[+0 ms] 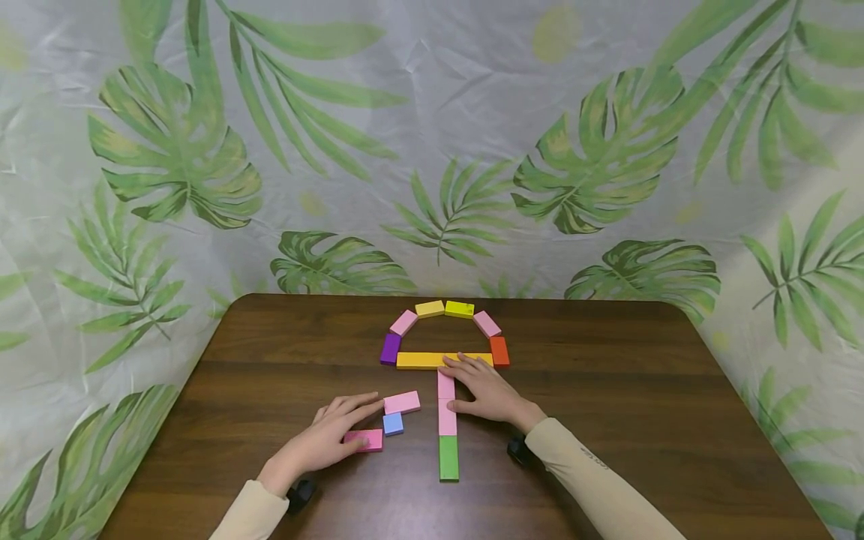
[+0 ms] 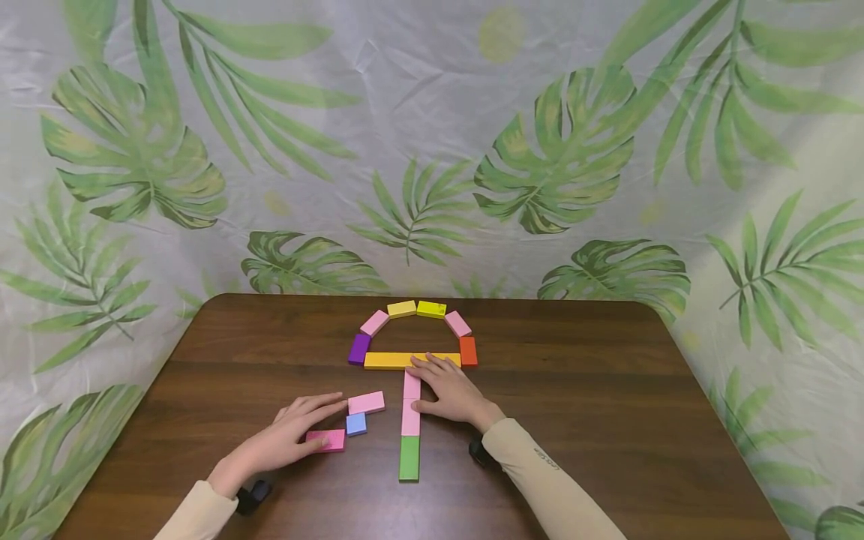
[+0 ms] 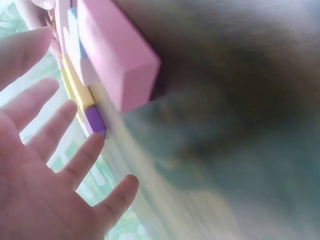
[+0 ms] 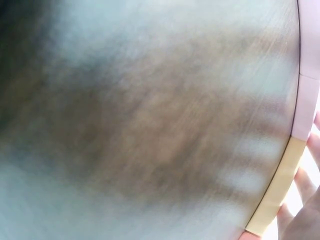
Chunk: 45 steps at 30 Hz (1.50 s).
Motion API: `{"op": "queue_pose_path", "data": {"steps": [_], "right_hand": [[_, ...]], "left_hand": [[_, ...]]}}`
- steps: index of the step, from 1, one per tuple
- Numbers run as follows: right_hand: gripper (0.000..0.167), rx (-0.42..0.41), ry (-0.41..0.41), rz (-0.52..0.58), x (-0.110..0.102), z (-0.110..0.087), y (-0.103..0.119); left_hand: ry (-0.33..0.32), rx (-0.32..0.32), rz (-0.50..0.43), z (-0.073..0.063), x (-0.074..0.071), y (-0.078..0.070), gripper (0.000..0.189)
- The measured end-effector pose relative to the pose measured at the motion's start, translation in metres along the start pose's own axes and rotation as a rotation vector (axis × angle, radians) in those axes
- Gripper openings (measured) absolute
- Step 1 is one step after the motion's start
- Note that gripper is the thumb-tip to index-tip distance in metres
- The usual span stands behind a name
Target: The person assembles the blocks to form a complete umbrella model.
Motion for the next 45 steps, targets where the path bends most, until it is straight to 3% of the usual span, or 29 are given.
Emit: {"op": "queue_pose_path", "data": {"steps": [9, 17, 25, 29, 34, 45], "right_hand": [[0.07, 0.004, 0.001, -0.001, 0.001, 0.001, -0.002], [0.07, 0.003, 0.002, -0.001, 0.0, 0.0, -0.001], [0.07, 0.0, 0.0, -0.023, 0.001, 0.0, -0.001], [0.07, 0.005, -0.001, -0.032, 0.001, 0.001, -0.002], [0.07, 0.013, -0.002, -0.023, 0.001, 0.002, -0.003], [0.07, 0.014, -0.002, -0.015, 0.001, 0.001, -0.002]], "left_hand": [[0.003, -0.023, 0.008, -0.024, 0.006, -0.005, 0.05], [-0.056, 0.039, 0.06, -0.031, 0.006, -0.02, 0.047], [-0.046, 0.103, 0.059, -0.034, 0.014, -0.036, 0.053], [-0.005, 0.109, 0.05, -0.032, 0.02, -0.042, 0.054], [0.082, 0.066, 0.04, -0.028, 0.029, -0.044, 0.053], [-0.045, 0.209, 0.082, -0.03, 0.027, -0.064, 0.052]]}}
Point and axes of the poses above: each hand's wrist, its own z-axis towards the middle knuckle, its own x-axis out of the palm, y = z × x, the point moved 9 cm from there along z, towards the middle knuckle, and after that the axes turned 14 degrees about z, right-handed, at the moved point
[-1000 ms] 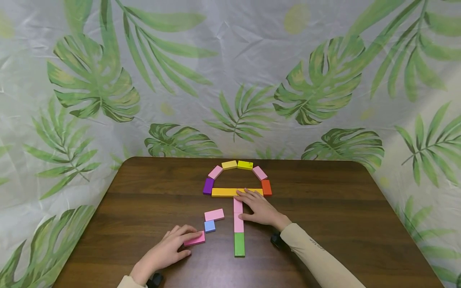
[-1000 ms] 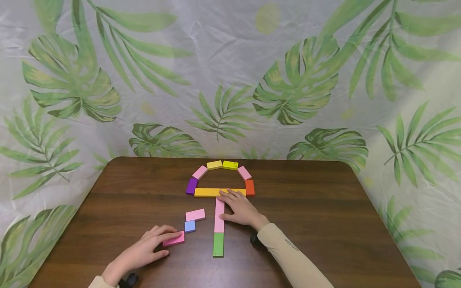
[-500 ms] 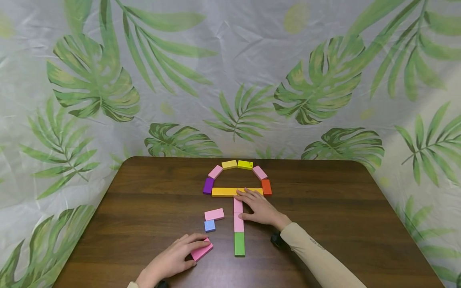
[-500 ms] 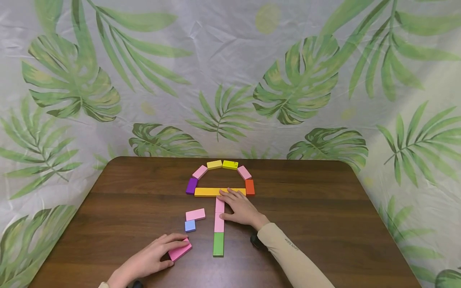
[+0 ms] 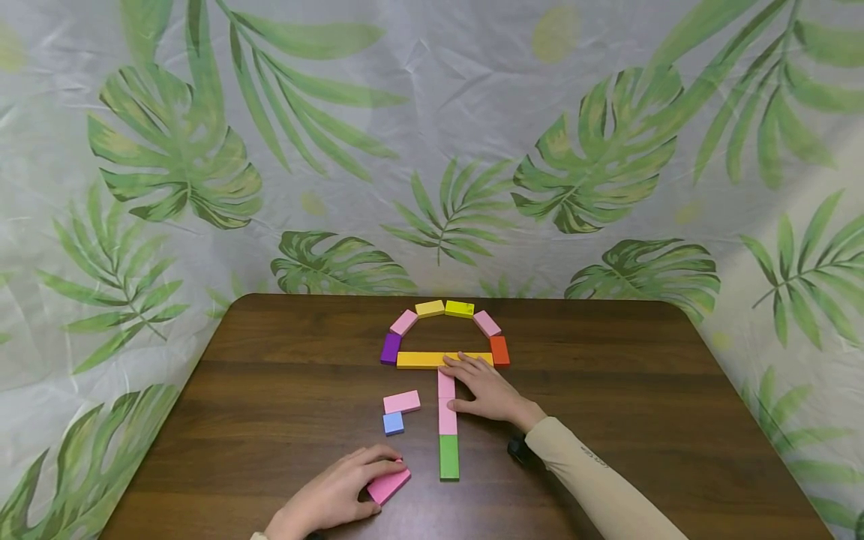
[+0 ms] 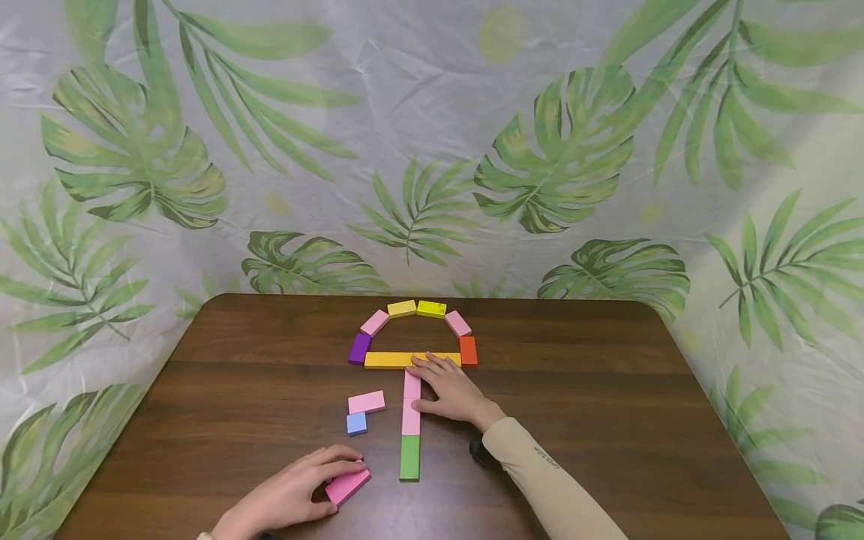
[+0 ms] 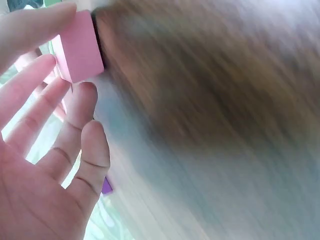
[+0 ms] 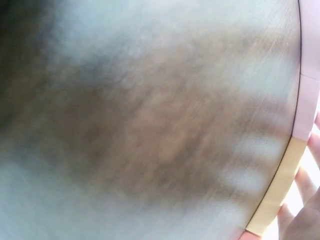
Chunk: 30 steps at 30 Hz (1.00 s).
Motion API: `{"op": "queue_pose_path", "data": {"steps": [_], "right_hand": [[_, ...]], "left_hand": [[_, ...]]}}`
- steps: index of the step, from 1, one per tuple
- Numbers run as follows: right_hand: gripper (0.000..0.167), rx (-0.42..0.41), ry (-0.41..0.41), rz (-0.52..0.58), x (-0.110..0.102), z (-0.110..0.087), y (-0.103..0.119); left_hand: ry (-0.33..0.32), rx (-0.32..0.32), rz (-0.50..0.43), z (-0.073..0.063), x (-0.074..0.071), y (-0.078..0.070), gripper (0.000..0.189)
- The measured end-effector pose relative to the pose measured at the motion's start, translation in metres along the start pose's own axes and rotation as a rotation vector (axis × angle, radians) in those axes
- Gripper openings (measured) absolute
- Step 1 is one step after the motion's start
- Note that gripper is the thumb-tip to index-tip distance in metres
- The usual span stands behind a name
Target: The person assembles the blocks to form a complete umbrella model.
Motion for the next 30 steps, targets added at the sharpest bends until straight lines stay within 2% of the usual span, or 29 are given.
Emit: {"op": "queue_pose_path", "data": {"steps": [6, 11, 19, 25, 30], "right_hand": [[0.069, -0.009, -0.004, 0.008, -0.001, 0.0, 0.0], [0.069, -0.015, -0.006, 0.006, 0.0, -0.001, 0.001], [0.069, -0.012, -0.007, 0.003, -0.001, -0.001, 0.002], [0.069, -0.016, -0.006, 0.002, -0.001, -0.001, 0.002], [0.069, -0.016, -0.009, 0.007, 0.0, -0.001, 0.001]], "left_hand": [[-0.025, 0.078, -0.003, 0.004, 0.001, -0.017, 0.052], [-0.008, 0.127, -0.043, 0.009, 0.003, -0.033, 0.051], [0.032, 0.159, -0.082, 0.015, 0.008, -0.046, 0.053], [0.102, 0.133, -0.123, 0.019, 0.015, -0.047, 0.052], [0.116, 0.159, -0.131, 0.02, 0.019, -0.05, 0.051]]}}
Point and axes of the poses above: each hand's wrist, its own z-axis towards the middle knuckle, its own x-axis out of the palm, y = z × x, the point moved 9 cm from there along z, towards the middle knuckle, and after that the axes turned 14 degrees about z, right-handed, at the moved point
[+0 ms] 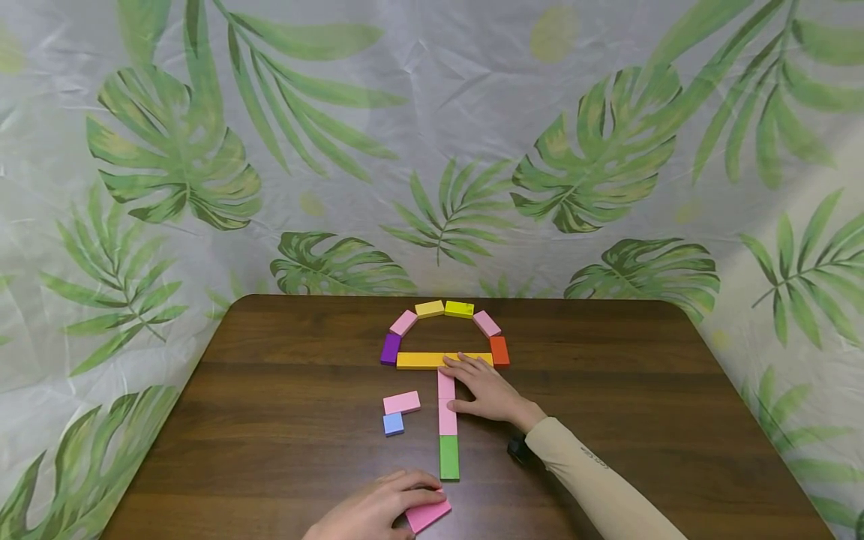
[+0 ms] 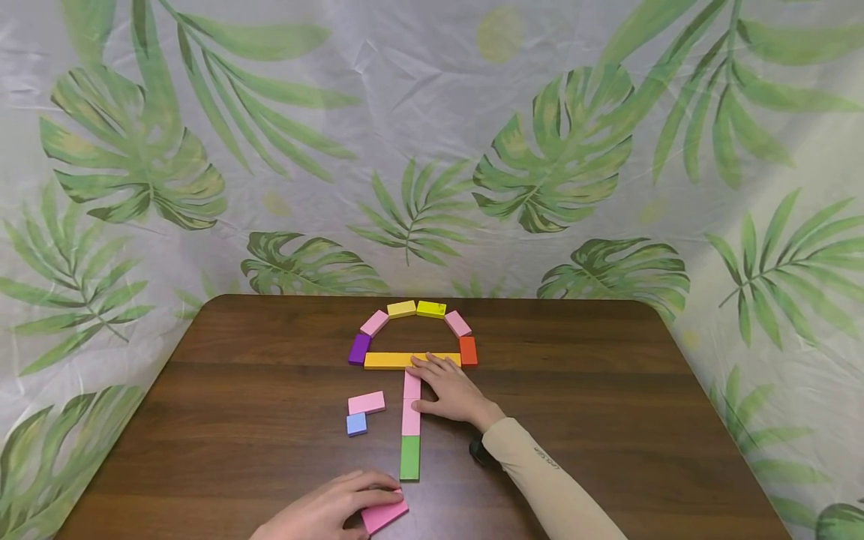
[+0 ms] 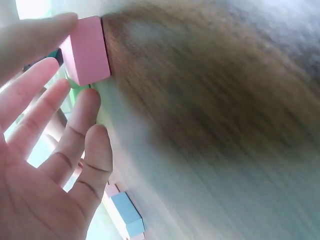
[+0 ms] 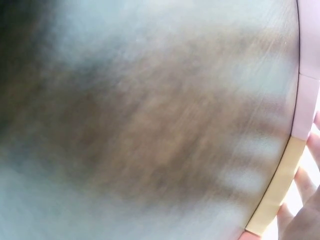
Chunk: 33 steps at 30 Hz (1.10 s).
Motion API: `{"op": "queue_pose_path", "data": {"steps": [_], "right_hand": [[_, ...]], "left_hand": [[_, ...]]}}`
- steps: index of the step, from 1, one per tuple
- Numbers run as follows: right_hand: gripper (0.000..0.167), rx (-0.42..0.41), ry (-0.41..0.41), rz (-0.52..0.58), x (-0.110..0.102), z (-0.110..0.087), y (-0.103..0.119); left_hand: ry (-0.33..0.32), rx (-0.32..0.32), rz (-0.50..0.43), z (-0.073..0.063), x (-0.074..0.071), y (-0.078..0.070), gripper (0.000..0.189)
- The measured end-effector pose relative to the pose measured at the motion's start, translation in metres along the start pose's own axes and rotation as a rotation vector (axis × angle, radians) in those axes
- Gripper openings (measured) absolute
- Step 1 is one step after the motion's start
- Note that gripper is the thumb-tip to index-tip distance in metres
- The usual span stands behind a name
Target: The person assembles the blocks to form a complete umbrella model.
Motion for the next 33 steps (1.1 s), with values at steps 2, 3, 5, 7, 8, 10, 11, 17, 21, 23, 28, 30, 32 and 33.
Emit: {"op": "queue_pose_path", "data": {"steps": [2, 3, 5, 7, 8, 10, 11, 17, 21, 23, 28, 30, 32, 33], "right_hand": [[0.07, 0.001, -0.001, 0.001, 0.0003, 0.0002, -0.0003], [0.07, 0.002, -0.001, 0.001, 0.0003, 0.0003, -0.0003], [0.07, 0.005, 0.0, -0.001, 0.0001, 0.0005, -0.0007], [0.07, 0.004, -0.002, -0.001, -0.0003, 0.0007, -0.001], [0.07, 0.005, -0.001, -0.001, -0.0002, 0.0008, -0.0014], [0.07, 0.006, -0.001, -0.002, -0.0002, 0.001, -0.0021], [0.07, 0.005, 0.0, -0.001, -0.0001, 0.0009, -0.0023], [0.069, -0.004, -0.001, 0.001, 0.0002, 0.0003, -0.0025], [0.07, 0.004, 0.0, -0.004, 0.0003, 0.0005, -0.0029], [0.07, 0.004, -0.001, -0.005, 0.0, 0.0005, -0.0027], [0.07, 0.006, 0.0, -0.005, -0.0001, 0.0006, -0.0029], [0.07, 0.008, 0.001, -0.004, 0.0002, 0.0006, -0.0033], [0.07, 0.006, -0.001, 0.001, 0.0001, 0.0007, -0.0034], [0.07, 0.007, -0.001, 0.0, 0.0002, 0.0008, -0.0035]], "left_hand": [[0.004, 0.009, 0.003, 0.0004, 0.0015, -0.0002, 0.051], [0.012, 0.008, 0.004, 0.0006, 0.0025, 0.0002, 0.051], [0.013, 0.017, 0.026, 0.0011, 0.003, -0.0007, 0.051], [0.014, 0.027, 0.055, 0.0014, 0.0037, -0.0016, 0.052], [0.007, 0.034, 0.074, 0.0016, 0.0035, -0.0024, 0.053], [-0.01, 0.047, 0.109, 0.0021, 0.0028, -0.004, 0.053], [-0.014, 0.05, 0.119, 0.0024, 0.0028, -0.0044, 0.053], [-0.007, 0.029, 0.152, 0.0047, 0.0029, -0.0035, 0.052], [0.002, 0.005, 0.145, 0.0053, 0.0023, -0.0017, 0.051], [0.002, 0.0, 0.144, 0.0056, 0.0019, -0.0013, 0.051], [-0.011, 0.005, 0.164, 0.0057, 0.0014, -0.0012, 0.051], [-0.008, -0.001, 0.163, 0.0057, 0.0017, -0.0004, 0.051], [0.0, -0.015, 0.154, 0.0061, 0.0021, 0.0011, 0.05], [0.004, -0.022, 0.147, 0.0062, 0.0022, 0.0017, 0.05]]}}
Point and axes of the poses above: each hand's wrist, its own z-axis towards the middle knuckle, its own x-axis out of the palm, y = z × x, the point moved 9 cm from there along z, towards the middle knuckle, and after that the axes turned 14 degrees about z, right-handed, at the moved point
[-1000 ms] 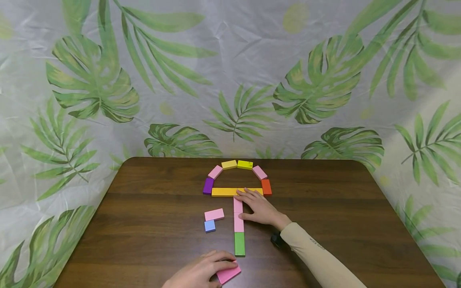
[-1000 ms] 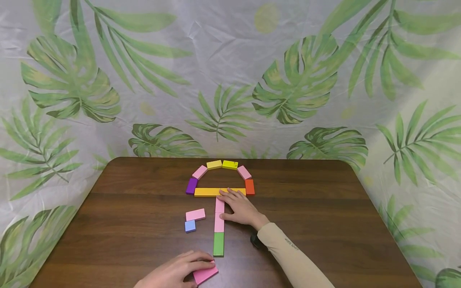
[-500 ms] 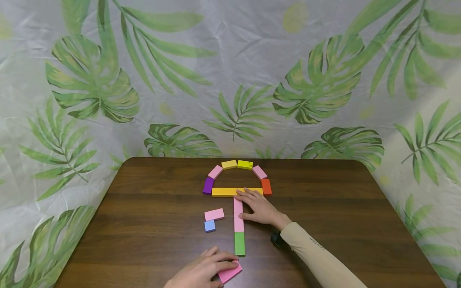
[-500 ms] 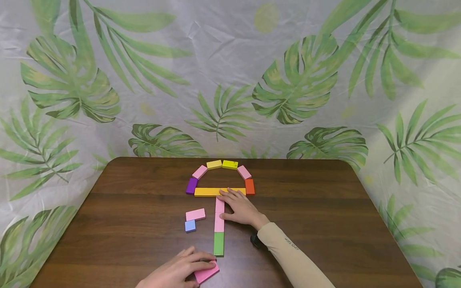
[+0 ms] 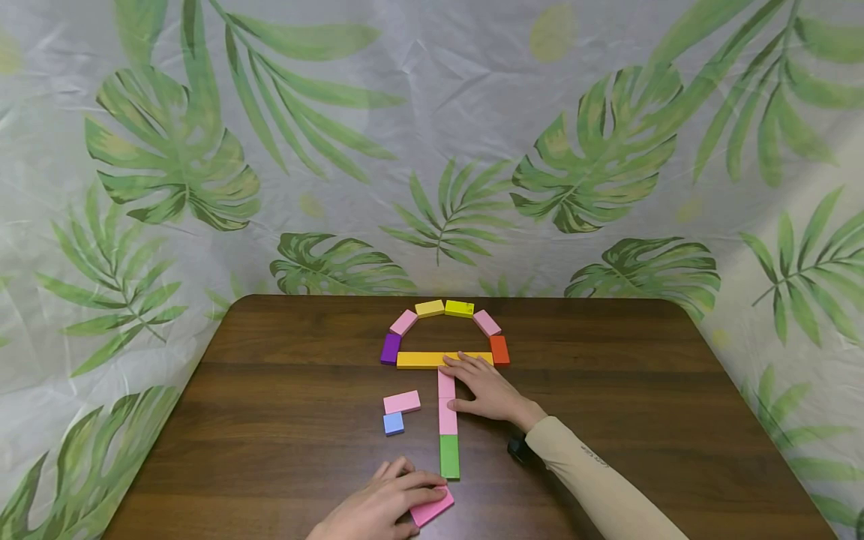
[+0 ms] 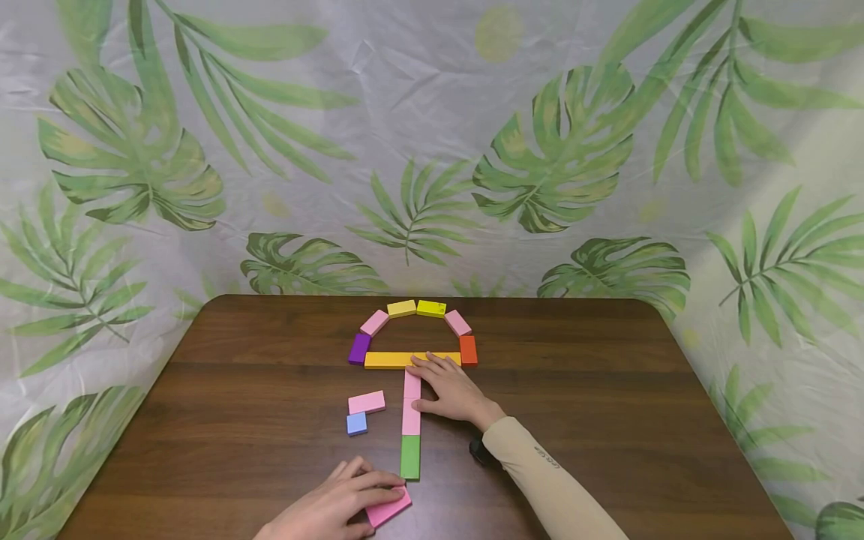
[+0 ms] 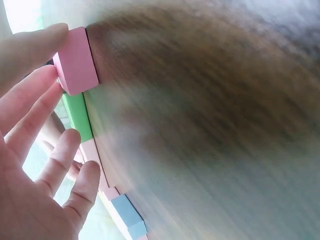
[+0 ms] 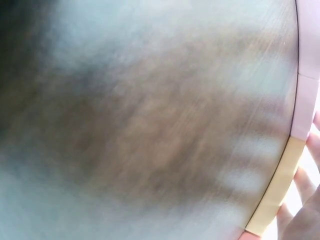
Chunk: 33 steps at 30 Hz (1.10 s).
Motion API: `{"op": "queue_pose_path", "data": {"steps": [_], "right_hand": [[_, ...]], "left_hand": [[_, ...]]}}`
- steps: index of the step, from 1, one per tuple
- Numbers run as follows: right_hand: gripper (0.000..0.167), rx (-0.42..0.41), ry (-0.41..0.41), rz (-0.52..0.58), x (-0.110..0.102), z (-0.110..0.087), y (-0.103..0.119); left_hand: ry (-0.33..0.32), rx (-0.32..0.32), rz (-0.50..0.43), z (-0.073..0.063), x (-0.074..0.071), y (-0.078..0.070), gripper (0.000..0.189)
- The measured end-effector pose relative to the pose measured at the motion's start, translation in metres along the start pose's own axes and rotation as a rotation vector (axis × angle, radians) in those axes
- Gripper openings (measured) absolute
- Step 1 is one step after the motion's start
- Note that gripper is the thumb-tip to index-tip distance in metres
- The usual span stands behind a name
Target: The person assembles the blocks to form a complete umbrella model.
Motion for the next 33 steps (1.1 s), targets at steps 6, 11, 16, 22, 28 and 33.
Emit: {"op": "queue_pose_path", "data": {"steps": [6, 11, 16, 22, 28, 33], "right_hand": [[0.07, 0.007, 0.004, -0.002, 0.0004, 0.0004, 0.0001], [0.069, 0.004, 0.006, 0.001, 0.0, 0.0006, 0.0009], [0.07, 0.006, 0.007, -0.001, 0.0001, 0.0006, 0.0003], [0.07, 0.004, 0.008, -0.005, 0.0007, 0.0011, -0.0005], [0.069, 0.006, 0.01, 0.0, 0.0005, 0.0007, 0.0001], [0.069, 0.0, 0.008, 0.005, 0.0002, 0.0004, 0.0006]], "left_hand": [[-0.018, -0.01, 0.006, 0.0, -0.0021, 0.0, 0.047], [-0.045, -0.007, 0.041, -0.001, -0.0047, -0.0001, 0.046], [-0.042, -0.01, 0.059, -0.0019, -0.0048, 0.0006, 0.047], [-0.013, -0.023, 0.051, -0.0017, -0.0041, 0.0021, 0.047], [-0.015, -0.021, 0.063, -0.0015, -0.0051, 0.002, 0.049], [-0.019, -0.039, 0.056, -0.0017, -0.005, 0.0032, 0.052]]}}
Point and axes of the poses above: each hand's wrist, its own z-axis towards the middle knuckle, its own x-axis out of the palm, y = z × x, the point moved 9 cm from there along z, towards the middle knuckle, and after that the axes turned 14 degrees about z, right-handed, at the moved point
